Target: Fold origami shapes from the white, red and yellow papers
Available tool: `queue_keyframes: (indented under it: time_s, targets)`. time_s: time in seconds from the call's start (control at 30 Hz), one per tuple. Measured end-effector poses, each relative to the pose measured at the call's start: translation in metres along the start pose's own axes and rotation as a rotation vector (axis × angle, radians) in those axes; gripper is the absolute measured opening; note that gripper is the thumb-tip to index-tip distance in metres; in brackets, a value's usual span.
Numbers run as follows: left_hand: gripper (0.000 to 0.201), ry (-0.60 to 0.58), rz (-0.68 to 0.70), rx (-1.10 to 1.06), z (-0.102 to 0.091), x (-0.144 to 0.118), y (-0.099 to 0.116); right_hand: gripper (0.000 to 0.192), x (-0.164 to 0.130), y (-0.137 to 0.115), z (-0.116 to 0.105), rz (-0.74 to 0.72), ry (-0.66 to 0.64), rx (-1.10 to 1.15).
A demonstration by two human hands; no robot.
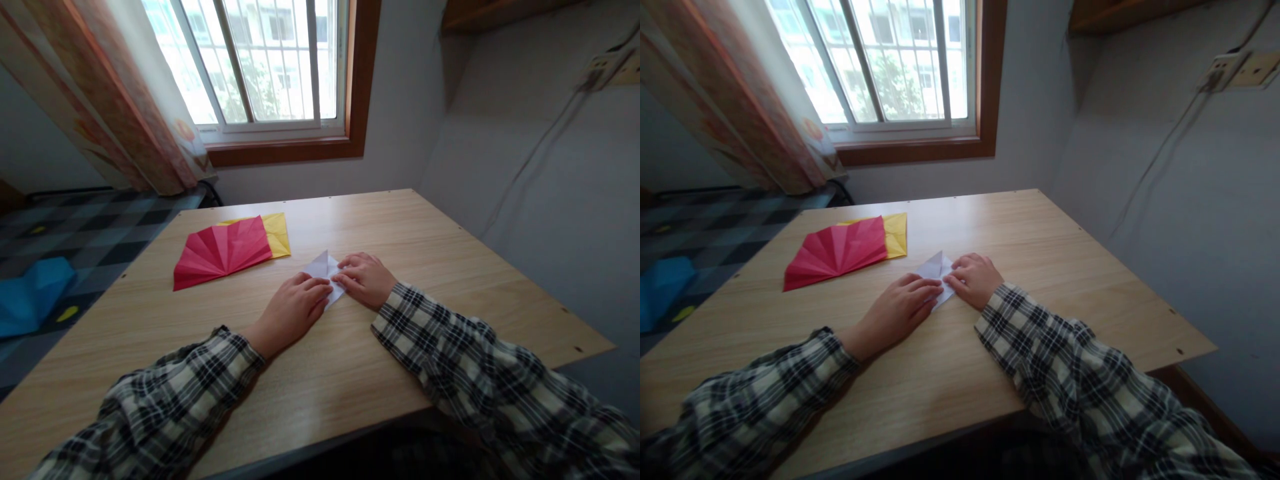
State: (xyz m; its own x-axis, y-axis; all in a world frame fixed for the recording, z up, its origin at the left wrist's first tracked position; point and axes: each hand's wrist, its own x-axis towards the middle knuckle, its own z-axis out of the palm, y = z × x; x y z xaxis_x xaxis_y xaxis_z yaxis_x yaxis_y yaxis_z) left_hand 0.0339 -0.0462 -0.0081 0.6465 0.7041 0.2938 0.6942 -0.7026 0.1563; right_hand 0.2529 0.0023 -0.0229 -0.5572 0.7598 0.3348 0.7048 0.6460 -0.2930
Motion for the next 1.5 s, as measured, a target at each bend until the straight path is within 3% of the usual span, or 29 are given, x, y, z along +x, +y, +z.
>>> queue_keyframes:
  time_s: [0.43,0.73,1.03,1.5]
  targets:
    - [0.024,-0.018,0.031,0.068,0.000,-0.001,0.001,0.035,0.002,0.013,-0.003,0.001,0.053,0.081]
    - [0.026,-0.025,0.007,0.036,-0.003,0.000,0.003,0.032,-0.001,0.006,-0.009,-0.007,0.044,-0.011]
    - [0.026,-0.004,0.031,0.036,-0.002,-0.001,0.001,0.033,0.002,0.026,-0.016,-0.053,-0.013,0.063]
    - [0.025,0.000,0.024,0.017,-0.002,-0.001,0.001,0.033,0.000,0.023,-0.020,-0.040,-0.036,0.013]
